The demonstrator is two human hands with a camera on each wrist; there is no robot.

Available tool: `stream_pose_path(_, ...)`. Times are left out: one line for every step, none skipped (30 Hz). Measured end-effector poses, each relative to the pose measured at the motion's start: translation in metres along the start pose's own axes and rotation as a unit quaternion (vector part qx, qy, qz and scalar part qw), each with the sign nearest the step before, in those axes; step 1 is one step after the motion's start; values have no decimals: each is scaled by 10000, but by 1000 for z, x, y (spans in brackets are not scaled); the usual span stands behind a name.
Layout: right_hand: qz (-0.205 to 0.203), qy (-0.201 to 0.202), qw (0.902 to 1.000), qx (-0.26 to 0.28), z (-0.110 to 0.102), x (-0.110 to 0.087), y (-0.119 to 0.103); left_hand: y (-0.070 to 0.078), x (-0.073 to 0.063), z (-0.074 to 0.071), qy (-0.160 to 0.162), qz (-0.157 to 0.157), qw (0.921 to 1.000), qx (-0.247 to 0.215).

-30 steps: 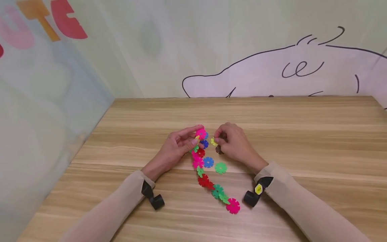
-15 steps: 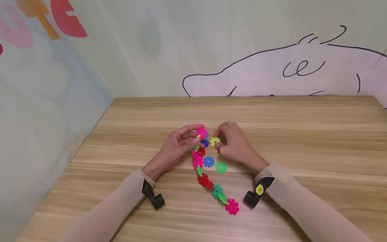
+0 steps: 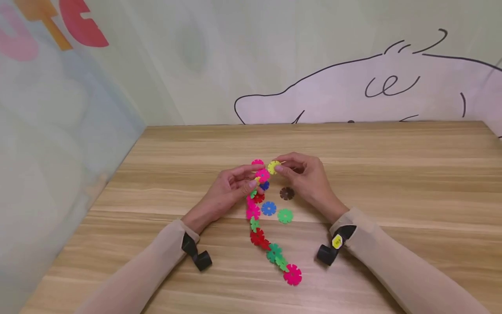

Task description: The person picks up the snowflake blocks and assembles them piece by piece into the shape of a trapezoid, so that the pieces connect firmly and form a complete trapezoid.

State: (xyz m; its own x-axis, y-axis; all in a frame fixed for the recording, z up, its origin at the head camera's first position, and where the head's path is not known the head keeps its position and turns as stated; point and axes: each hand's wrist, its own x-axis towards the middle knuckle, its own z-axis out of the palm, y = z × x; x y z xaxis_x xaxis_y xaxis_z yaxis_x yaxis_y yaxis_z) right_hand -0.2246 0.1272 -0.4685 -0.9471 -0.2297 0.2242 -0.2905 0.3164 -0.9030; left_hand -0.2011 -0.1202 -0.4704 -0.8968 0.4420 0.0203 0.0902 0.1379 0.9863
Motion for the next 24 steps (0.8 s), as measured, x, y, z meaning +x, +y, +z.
stream_pose_path(4, -2, 10000, 43, 0, 0, 0, 0, 0, 0, -34, 12, 10000, -22)
stream_pose_path(4, -3, 10000, 77, 0, 0, 0, 0, 0, 0, -70, 19, 10000, -49)
stream_pose_path(6, -8, 9999, 111, 0, 0, 0, 0, 0, 0, -100, 24, 9999, -73)
stream_pose_path(4, -15, 9999, 143, 0, 0, 0, 0, 0, 0, -134, 32, 9999, -97)
stream_pose_path(2, -26, 9998, 179, 0, 0, 1, 0, 0, 0, -156, 30, 9998, -104)
stream_pose_path(5, -40, 9998, 213, 0, 0, 1, -1, 0, 0, -172, 21, 9998, -115)
stream_pose_path(-2, -53, 9997, 245, 0, 1, 2, -1, 0, 0, -192, 13, 9997, -118)
stream_pose_path(-7, -79, 9996, 253, 0, 1, 2, -1, 1, 0, -210, -2, 9997, -117)
stream_pose_path(-8, -105, 9996, 258, 0, 1, 2, -1, 1, 0, -230, -14, 9997, -108)
stream_pose_path(-17, -131, 9995, 285, 1, 2, 3, -1, 1, 0, -252, -28, 9996, -98)
stream_pose_path(-22, -156, 9994, 300, 1, 2, 3, -1, 1, 0, -265, -44, 9996, -88)
stream_pose_path(-24, -180, 9993, 323, 1, 2, 2, -1, 1, 0, -285, -52, 9995, -79)
stream_pose_path(-45, -198, 9992, 333, 2, 2, 2, -1, 1, 0, -293, -57, 9995, -66)
stream_pose_path(-52, -214, 9992, 340, 2, 3, 2, -1, 1, 0, -296, -58, 9995, -57)
stream_pose_path(-64, -215, 9991, 355, 3, 3, 1, -1, 1, 0, -296, -61, 9995, -53)
stream_pose_path(-72, -215, 9990, 378, 4, 4, 1, -1, 1, 0, -291, -68, 9995, -56)
stream_pose_path(-72, -213, 9990, 386, 4, 4, 1, -1, 1, 0, -290, -72, 9995, -68)
stream_pose_path(-64, -214, 9989, 401, 5, 5, 1, 0, 1, -1, -288, -83, 9995, -81)
stream_pose_path(-59, -219, 9989, 412, 5, 5, 1, 0, 1, -1, -285, -82, 9995, -103)
stream_pose_path(-41, -231, 9989, 416, 5, 6, 1, 0, 1, -1, -291, -85, 9995, -127)
stream_pose_path(-19, -260, 9987, 440, 5, 6, 0, 0, 1, -1, -305, -77, 9994, -147)
stream_pose_path(4, -306, 9984, 471, 5, 6, 0, 1, 1, -1, -315, -71, 9993, -168)
stream_pose_path(31, -358, 9981, 499, 5, 7, 0, 1, 1, -1, -319, -71, 9993, -185)
stream_pose_path(52, -418, 9977, 523, 5, 7, 0, 1, 1, -1, -322, -69, 9993, -198)
